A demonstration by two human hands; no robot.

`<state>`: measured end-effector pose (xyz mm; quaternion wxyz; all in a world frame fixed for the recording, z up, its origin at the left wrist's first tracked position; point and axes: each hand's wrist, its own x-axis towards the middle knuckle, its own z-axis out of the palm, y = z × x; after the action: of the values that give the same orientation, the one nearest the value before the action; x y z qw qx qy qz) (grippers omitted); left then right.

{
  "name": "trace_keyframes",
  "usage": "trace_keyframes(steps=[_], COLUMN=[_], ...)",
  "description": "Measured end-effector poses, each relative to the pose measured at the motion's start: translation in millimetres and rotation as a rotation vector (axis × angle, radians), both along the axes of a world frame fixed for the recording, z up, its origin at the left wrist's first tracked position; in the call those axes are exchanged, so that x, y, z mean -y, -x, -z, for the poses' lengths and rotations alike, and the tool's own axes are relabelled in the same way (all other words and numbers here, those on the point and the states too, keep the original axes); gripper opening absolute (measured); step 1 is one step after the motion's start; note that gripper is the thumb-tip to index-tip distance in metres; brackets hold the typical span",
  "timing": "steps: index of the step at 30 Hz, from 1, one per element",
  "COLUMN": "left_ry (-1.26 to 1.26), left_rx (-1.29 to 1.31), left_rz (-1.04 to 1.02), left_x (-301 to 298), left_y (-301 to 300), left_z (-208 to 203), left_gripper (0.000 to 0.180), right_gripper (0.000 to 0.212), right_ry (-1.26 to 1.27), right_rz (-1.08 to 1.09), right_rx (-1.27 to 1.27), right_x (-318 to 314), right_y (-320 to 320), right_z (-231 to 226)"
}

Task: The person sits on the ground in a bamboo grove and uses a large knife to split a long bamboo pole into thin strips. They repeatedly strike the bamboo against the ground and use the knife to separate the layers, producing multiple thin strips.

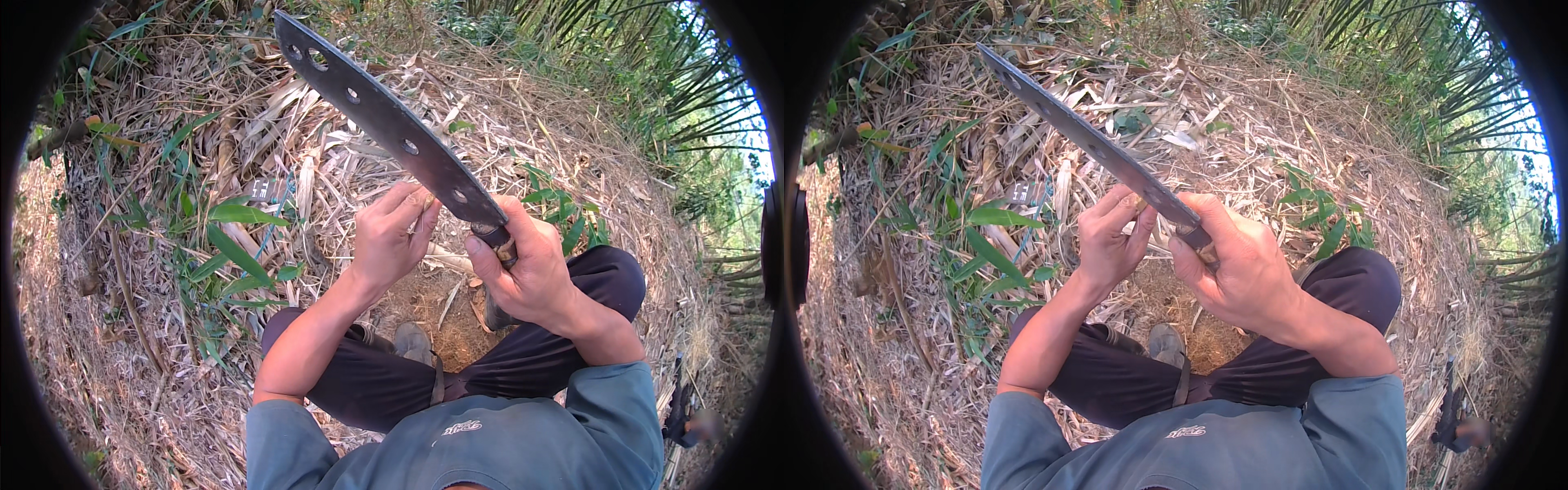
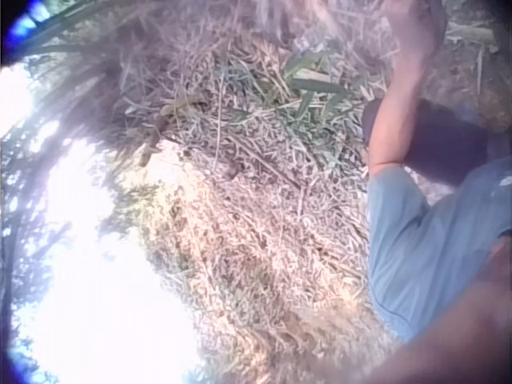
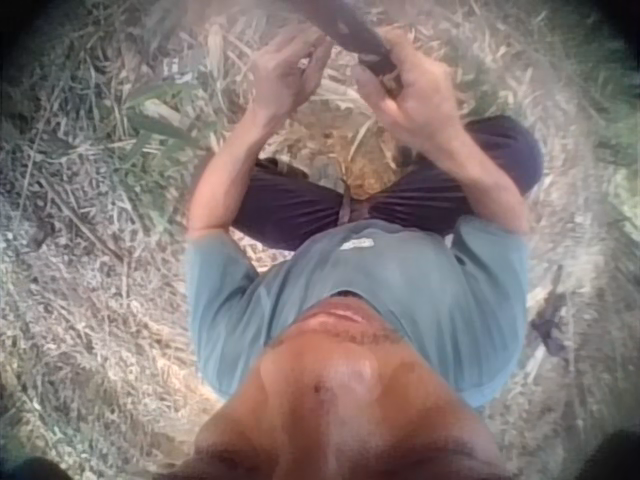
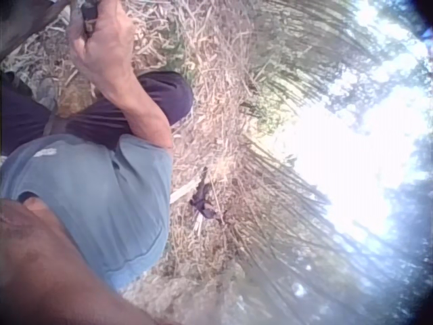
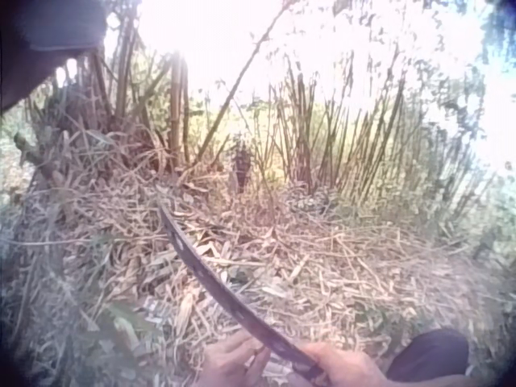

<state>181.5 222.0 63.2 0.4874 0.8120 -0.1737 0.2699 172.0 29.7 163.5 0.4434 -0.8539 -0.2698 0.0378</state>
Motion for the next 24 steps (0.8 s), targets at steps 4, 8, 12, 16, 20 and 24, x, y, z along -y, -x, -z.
trace_keyframes(steps=[4, 8, 12, 16, 20, 24], left_ry=[-0.013, -0.011, -0.015, 0.004, -0.014, -0.088], left_rx=[-0.026, -0.035, -0.045, -0.065, -0.121, -0.155], left_rz=[0.006, 0.008, -0.006, -0.013, -0.026, -0.011], left_x=[1, 1, 2, 3, 3, 1], left_y=[1, 2, 2, 2, 1, 0], left_z=[-4, -5, -5, 1, 10, 24], left_gripper=[0.005, 0.002, 0.002, 0.011, 0.017, 0.022], right_gripper=[0.038, 0.038, 0.037, 0.037, 0.037, 0.037], right_ry=[0.015, 0.015, 0.048, 0.036, 0.039, 0.014], right_rz=[0.002, 0.010, 0.010, 0.020, 0.042, 0.044], right_rx=[0.059, 0.022, 0.016, -0.014, -0.064, -0.071], right_x=[-1, -3, -4, -6, -8, -8], right_y=[-1, -1, -2, -2, -1, -3], right_z=[2, -1, -3, -5, -7, -8])
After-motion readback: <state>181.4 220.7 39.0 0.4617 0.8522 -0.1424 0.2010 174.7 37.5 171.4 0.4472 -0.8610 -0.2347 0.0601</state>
